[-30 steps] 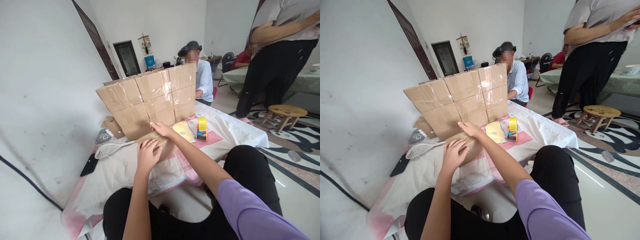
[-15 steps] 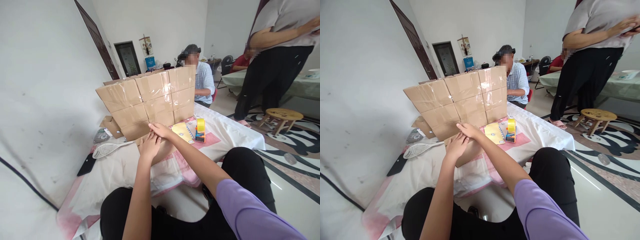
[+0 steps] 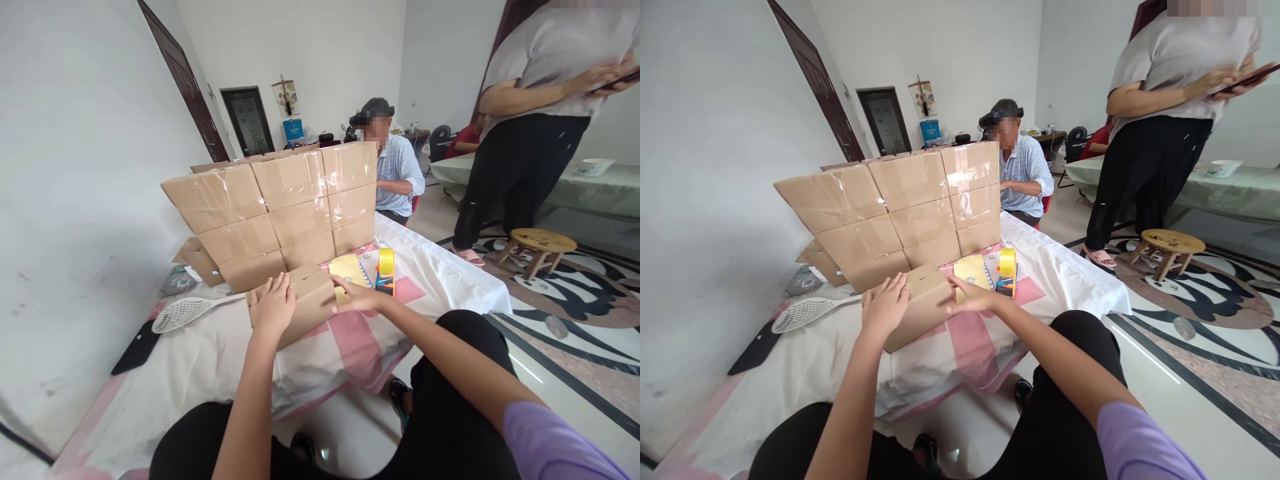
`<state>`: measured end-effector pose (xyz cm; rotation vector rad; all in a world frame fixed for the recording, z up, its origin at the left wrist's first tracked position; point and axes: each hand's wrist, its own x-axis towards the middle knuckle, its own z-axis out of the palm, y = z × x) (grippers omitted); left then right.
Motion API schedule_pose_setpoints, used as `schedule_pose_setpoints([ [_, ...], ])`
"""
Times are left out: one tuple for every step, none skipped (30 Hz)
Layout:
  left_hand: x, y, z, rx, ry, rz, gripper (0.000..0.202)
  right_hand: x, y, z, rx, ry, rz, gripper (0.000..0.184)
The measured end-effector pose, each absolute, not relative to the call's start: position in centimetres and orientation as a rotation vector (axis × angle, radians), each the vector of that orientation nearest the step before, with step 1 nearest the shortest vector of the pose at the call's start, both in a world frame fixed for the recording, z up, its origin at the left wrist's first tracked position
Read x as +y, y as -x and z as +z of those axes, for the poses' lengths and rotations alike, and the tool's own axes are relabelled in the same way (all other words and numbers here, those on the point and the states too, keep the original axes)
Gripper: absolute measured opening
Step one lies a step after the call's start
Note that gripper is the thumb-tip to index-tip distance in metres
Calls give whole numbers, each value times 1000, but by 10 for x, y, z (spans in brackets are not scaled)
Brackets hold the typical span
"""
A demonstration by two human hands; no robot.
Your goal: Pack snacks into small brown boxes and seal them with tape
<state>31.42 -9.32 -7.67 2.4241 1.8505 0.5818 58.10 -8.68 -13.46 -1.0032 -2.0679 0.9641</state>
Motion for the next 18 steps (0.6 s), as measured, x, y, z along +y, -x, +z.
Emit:
schedule_pose_setpoints([
  [-94,-314,-77,1850,-2438,583,52,-95,-582,-146,-2062,962,933,110],
  [-97,-313,-78,1848,-2453,578,52,-99,-581,-154,-2067,940,890,115],
  [-100,-312,-79,1840,-2477,578,52,-101,-579,-159,-2059,927,846,118],
  [-104,-310,-80,1823,-2513,592,51,-101,-575,-161,-2047,917,818,120],
  [-109,-307,-81,1795,-2559,628,49,-98,-571,-160,-2034,904,818,123],
  [-115,-304,-82,1756,-2611,682,47,-94,-568,-159,-2018,885,844,127],
  [-120,-301,-84,1710,-2663,752,45,-90,-565,-157,-2004,862,885,131],
  [-126,-298,-86,1656,-2710,830,42,-86,-563,-155,-1998,839,929,135],
  [-131,-295,-88,1598,-2746,908,39,-84,-562,-153,-1996,816,963,138],
  [-135,-292,-90,1541,-2771,974,36,-84,-561,-153,-1995,798,977,141],
  [-138,-290,-91,1481,-2792,1032,34,-85,-561,-153,-1991,786,967,142],
  [-139,-289,-92,1420,-2813,1085,32,-88,-560,-153,-1988,783,942,143],
  [-140,-288,-93,1370,-2827,1130,30,-92,-560,-154,-1987,787,912,145],
  [-139,-288,-93,1334,-2836,1166,29,-97,-561,-155,-1984,795,889,146],
  [-138,-288,-93,1315,-2838,1192,28,-102,-561,-155,-1981,803,876,146],
  [-137,-288,-92,1303,-2836,1208,27,-107,-561,-155,-1978,810,875,147],
  [-136,-288,-92,1296,-2832,1213,27,-112,-562,-154,-1976,814,882,147],
  [-135,-288,-92,1291,-2827,1212,27,-115,-563,-152,-1975,817,895,148],
])
